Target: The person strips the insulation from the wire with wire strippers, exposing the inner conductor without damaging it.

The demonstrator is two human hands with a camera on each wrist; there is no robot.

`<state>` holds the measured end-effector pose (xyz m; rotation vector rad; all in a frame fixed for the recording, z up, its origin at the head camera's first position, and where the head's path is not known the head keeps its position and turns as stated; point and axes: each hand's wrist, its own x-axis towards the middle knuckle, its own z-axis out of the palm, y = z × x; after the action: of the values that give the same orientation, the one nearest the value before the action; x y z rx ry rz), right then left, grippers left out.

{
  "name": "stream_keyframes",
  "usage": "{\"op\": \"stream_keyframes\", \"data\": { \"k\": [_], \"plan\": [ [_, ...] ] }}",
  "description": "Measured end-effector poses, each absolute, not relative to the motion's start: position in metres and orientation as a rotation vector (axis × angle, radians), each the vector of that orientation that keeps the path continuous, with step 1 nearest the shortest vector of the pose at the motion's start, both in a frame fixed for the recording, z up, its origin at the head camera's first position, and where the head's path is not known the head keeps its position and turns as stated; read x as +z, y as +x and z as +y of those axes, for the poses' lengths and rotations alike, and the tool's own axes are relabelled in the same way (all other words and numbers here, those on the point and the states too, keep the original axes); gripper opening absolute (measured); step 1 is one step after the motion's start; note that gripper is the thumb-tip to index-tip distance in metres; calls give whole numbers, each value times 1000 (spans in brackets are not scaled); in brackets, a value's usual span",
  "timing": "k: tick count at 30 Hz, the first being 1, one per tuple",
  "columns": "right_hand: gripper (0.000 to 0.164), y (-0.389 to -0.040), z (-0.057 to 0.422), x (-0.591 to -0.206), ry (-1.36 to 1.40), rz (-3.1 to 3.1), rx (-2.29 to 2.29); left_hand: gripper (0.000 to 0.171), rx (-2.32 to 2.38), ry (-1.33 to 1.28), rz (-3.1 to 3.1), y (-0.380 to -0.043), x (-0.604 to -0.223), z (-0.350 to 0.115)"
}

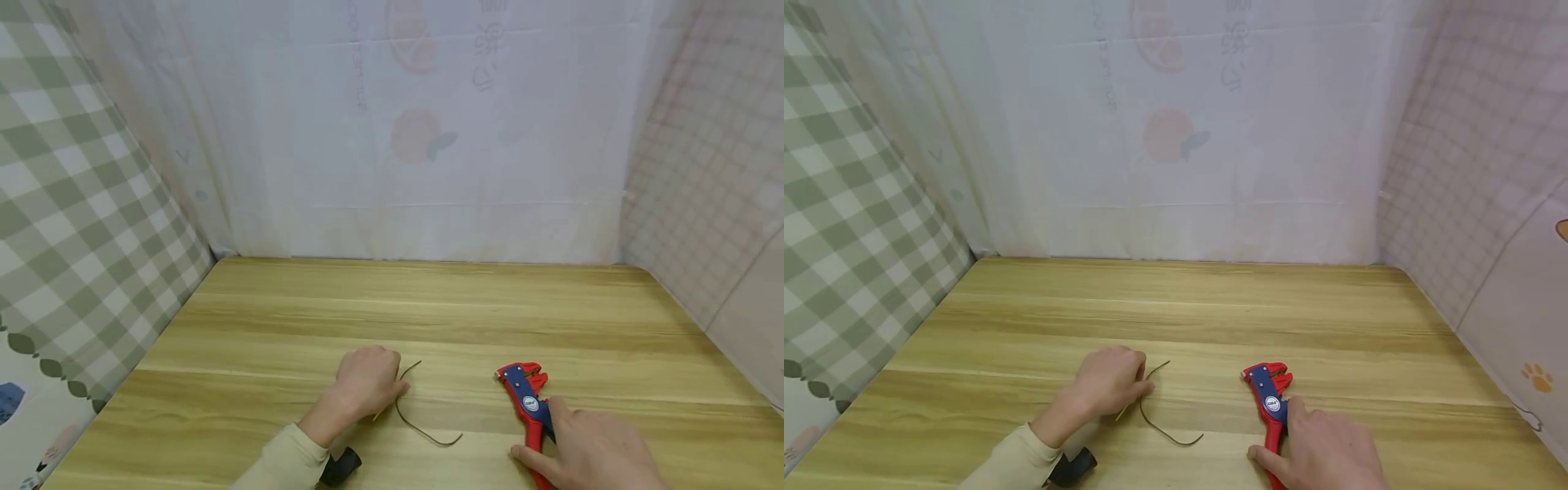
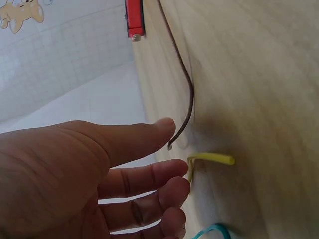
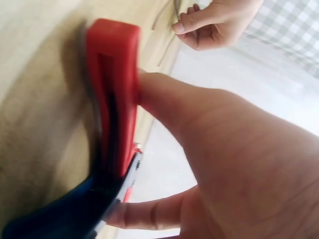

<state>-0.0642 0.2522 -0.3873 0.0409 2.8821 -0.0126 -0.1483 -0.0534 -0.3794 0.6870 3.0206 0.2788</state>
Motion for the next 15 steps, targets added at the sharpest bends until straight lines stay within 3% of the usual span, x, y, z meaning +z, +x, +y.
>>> {"op": "stream_keyframes", "data": {
  "k": [6,15],
  "plan": [
    [109,-65,250,-391,60,2877,-37,43,283,669,3031,-147,-383,-52],
    [81,-71,248,-394,69,2874,-87,45,294,675,3034,-147,-385,-53]
  ]
}}
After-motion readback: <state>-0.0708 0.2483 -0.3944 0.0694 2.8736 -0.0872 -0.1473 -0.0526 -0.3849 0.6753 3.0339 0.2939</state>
